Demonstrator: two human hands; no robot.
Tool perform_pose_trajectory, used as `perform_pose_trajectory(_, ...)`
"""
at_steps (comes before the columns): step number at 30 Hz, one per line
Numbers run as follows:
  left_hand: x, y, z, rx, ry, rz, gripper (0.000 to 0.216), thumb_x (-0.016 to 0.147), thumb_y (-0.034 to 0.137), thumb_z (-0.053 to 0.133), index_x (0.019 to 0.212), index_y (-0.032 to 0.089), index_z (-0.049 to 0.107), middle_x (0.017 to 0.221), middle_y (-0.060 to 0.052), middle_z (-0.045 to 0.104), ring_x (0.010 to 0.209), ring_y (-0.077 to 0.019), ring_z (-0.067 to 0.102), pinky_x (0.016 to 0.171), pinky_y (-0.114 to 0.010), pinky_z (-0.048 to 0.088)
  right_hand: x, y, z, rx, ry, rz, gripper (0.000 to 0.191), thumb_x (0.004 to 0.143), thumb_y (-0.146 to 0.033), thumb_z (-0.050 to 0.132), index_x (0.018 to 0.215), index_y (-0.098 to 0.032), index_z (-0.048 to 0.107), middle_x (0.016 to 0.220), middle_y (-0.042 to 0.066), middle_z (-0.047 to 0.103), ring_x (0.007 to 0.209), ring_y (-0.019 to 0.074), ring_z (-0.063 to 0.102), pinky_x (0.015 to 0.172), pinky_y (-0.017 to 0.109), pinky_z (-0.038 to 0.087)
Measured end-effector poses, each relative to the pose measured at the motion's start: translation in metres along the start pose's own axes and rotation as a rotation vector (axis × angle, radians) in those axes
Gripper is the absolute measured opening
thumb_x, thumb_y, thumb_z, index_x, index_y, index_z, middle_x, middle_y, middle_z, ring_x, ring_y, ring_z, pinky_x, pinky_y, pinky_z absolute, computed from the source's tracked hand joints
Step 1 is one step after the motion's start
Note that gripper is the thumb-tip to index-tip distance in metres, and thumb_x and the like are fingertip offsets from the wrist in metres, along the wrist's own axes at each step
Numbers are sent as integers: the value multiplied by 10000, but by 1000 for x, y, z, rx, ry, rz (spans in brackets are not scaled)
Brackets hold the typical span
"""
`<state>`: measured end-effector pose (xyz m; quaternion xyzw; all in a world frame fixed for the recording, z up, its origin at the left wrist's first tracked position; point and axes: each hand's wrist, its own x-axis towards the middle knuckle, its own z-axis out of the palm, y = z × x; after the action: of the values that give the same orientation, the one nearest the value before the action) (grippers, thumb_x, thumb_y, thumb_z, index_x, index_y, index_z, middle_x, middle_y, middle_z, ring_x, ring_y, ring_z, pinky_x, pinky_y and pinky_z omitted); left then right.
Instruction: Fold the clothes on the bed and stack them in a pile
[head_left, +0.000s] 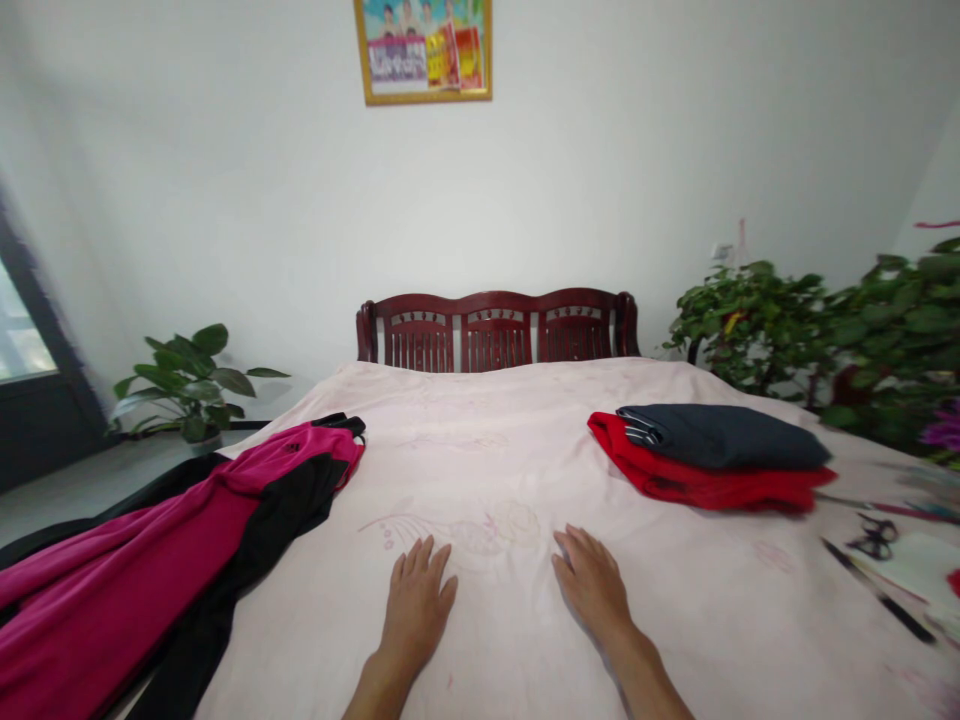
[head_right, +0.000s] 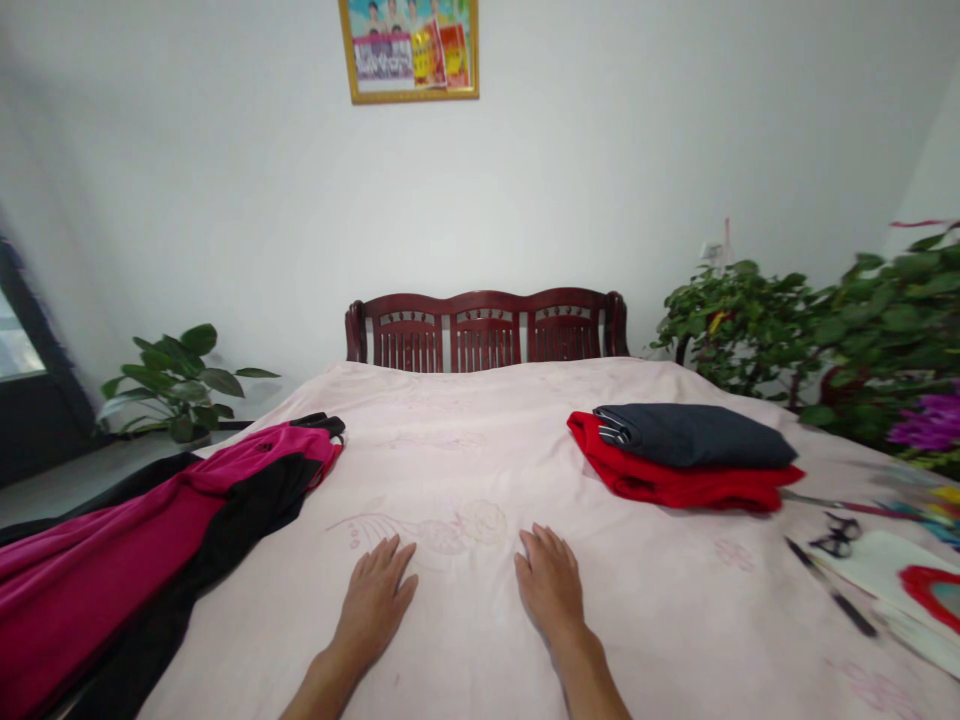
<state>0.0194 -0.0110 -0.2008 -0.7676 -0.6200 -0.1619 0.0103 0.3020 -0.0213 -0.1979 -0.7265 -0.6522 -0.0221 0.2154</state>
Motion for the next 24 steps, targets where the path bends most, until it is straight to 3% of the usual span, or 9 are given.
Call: perform_pose_trajectory(24, 0, -3, 4, 3, 28, 14, 473, 932, 266, 458, 1393, 254, 560, 1514, -87, 491, 1422, -274, 402, 1179, -464, 268, 0, 1, 3, -9, 13, -11, 432, 931, -273, 438, 1298, -176, 644, 1423, 119, 567, 1360, 273, 465, 1159, 448, 308)
